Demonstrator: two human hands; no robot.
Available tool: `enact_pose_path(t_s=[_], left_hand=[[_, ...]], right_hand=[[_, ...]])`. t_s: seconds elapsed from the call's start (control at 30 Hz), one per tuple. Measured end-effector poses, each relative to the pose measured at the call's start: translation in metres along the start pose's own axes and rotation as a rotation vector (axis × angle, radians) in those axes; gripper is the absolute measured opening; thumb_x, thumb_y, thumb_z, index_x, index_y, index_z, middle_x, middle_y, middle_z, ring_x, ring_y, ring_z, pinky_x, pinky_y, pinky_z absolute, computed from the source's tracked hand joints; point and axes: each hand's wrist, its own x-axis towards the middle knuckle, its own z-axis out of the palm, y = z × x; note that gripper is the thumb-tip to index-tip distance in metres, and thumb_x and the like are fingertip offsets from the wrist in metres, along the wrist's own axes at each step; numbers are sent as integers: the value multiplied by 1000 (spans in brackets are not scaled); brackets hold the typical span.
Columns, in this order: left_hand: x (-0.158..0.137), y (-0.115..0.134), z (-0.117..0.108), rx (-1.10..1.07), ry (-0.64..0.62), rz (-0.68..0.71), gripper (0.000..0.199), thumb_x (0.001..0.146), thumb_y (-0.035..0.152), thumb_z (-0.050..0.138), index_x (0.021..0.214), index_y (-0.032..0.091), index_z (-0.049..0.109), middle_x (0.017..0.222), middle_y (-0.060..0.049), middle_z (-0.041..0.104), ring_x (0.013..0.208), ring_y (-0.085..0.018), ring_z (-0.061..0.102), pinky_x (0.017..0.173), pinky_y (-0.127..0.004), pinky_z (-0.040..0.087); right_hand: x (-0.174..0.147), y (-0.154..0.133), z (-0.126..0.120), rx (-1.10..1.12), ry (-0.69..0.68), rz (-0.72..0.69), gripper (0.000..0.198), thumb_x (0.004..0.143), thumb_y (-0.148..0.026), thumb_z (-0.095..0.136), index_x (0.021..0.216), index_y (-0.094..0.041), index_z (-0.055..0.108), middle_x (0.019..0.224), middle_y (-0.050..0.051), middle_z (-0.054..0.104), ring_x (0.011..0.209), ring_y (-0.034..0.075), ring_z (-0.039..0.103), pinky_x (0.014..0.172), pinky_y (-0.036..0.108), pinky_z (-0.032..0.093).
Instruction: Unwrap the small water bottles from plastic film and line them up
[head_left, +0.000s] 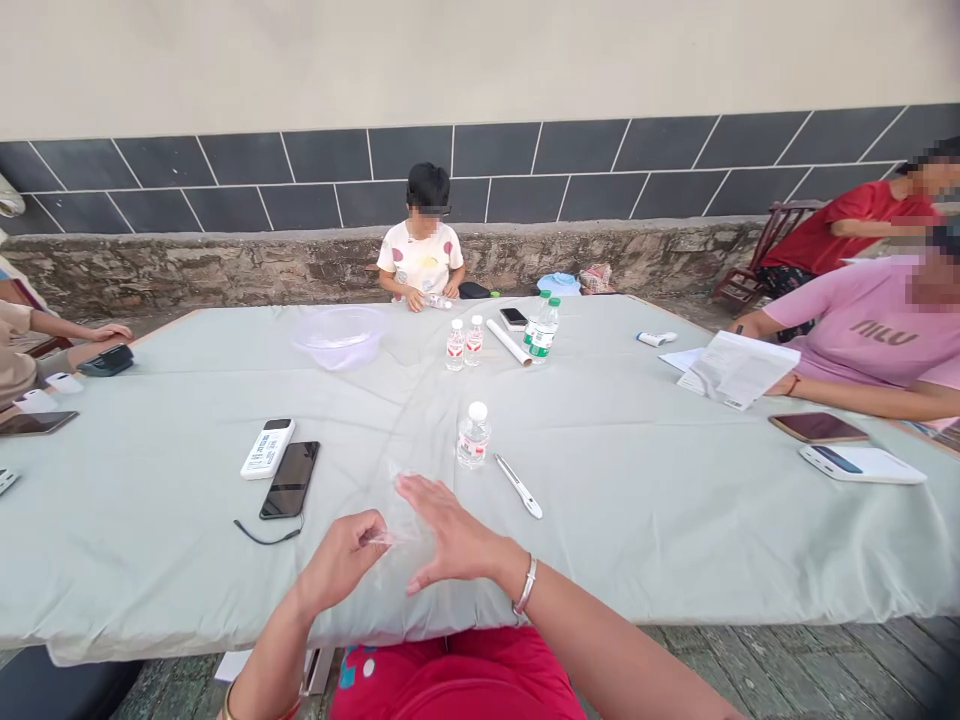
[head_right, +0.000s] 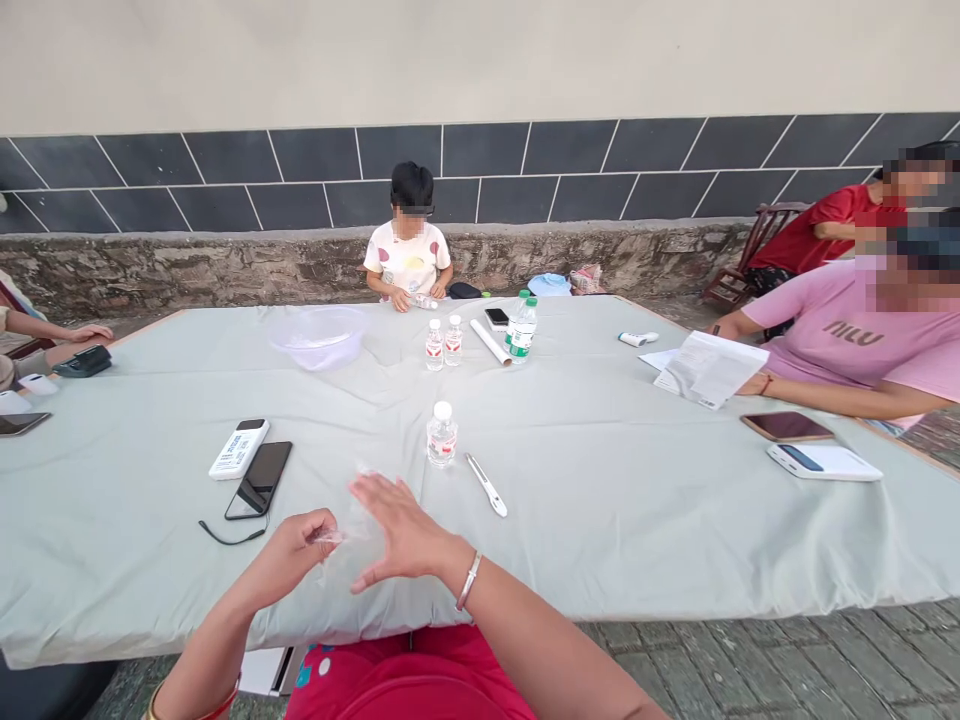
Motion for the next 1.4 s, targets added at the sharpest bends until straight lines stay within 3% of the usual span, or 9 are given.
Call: enact_pose_path(t_s=[0.07, 0.17, 0.37, 0.5, 0.63, 0.8, 0.93, 1.13, 1.4], left_hand=[[-4, 16, -1, -152, -32, 14, 24, 67, 40, 70, 61, 19, 59, 58, 0, 56, 58, -14, 48, 59, -25, 37], [-6, 21, -8, -430, 163, -1, 31, 67, 45, 72, 61, 18, 57, 54, 1, 57, 55, -12, 50, 59, -24, 41], [11, -3, 9, -979, 521, -258, 22, 65, 24, 75, 73, 19, 55, 77, -4, 68, 71, -15, 65, 69, -28, 50], [24, -17, 41, -540, 587, -113, 9, 66, 20, 70, 70, 18, 62, 74, -4, 67, 70, -17, 62, 67, -27, 46], [21, -22, 56, -88, 301, 6, 9, 66, 20, 64, 57, 19, 60, 56, 1, 57, 59, -13, 49, 61, -24, 36], [9, -5, 57, -704, -55, -104, 26, 67, 38, 65, 59, 17, 53, 49, 6, 42, 47, -8, 37, 49, -22, 31], [10, 8, 60, -1054, -2, -72, 38, 57, 44, 79, 63, 16, 55, 57, 4, 49, 51, -8, 44, 52, -22, 36], [14, 12, 68, -958, 157, 19, 39, 59, 44, 82, 73, 11, 67, 71, -2, 58, 64, -9, 50, 65, -23, 38], [15, -2, 76, -214, 411, 286, 24, 82, 38, 60, 83, 17, 71, 101, -10, 62, 101, -22, 57, 89, -35, 45]], right_hand=[[8, -15, 12, 7, -94, -6, 61, 66, -38, 74, 123, -24, 56, 121, 7, 62, 116, 26, 53, 107, 43, 29], [9, -18, 27, 82, -115, 156, 15, 78, -22, 56, 88, -20, 66, 80, 0, 68, 77, 16, 62, 80, 28, 45], [-13, -14, 39, 54, -200, 199, 22, 75, -12, 47, 88, -21, 64, 74, -1, 64, 65, 13, 55, 60, 21, 39], [-22, -31, 33, -233, -213, 161, 19, 81, -14, 43, 77, -19, 61, 77, 6, 64, 67, 17, 56, 61, 26, 38], [-20, -42, 1, -229, -63, 75, 19, 85, -20, 43, 79, -21, 61, 79, 5, 63, 73, 19, 58, 69, 31, 43], [-12, -27, -22, 49, 275, 202, 19, 84, -34, 50, 92, -23, 63, 89, 6, 68, 81, 22, 63, 74, 35, 50], [-14, -17, 0, 262, 293, 236, 26, 84, -40, 50, 95, -24, 67, 85, 7, 70, 77, 26, 64, 72, 37, 52], [-18, -18, 28, 554, 349, 316, 43, 73, -31, 60, 116, -25, 62, 105, 7, 69, 88, 26, 64, 78, 36, 53], [-21, -28, 24, 1271, 377, 583, 44, 70, -34, 70, 112, -26, 59, 98, 2, 67, 78, 17, 62, 77, 34, 50]])
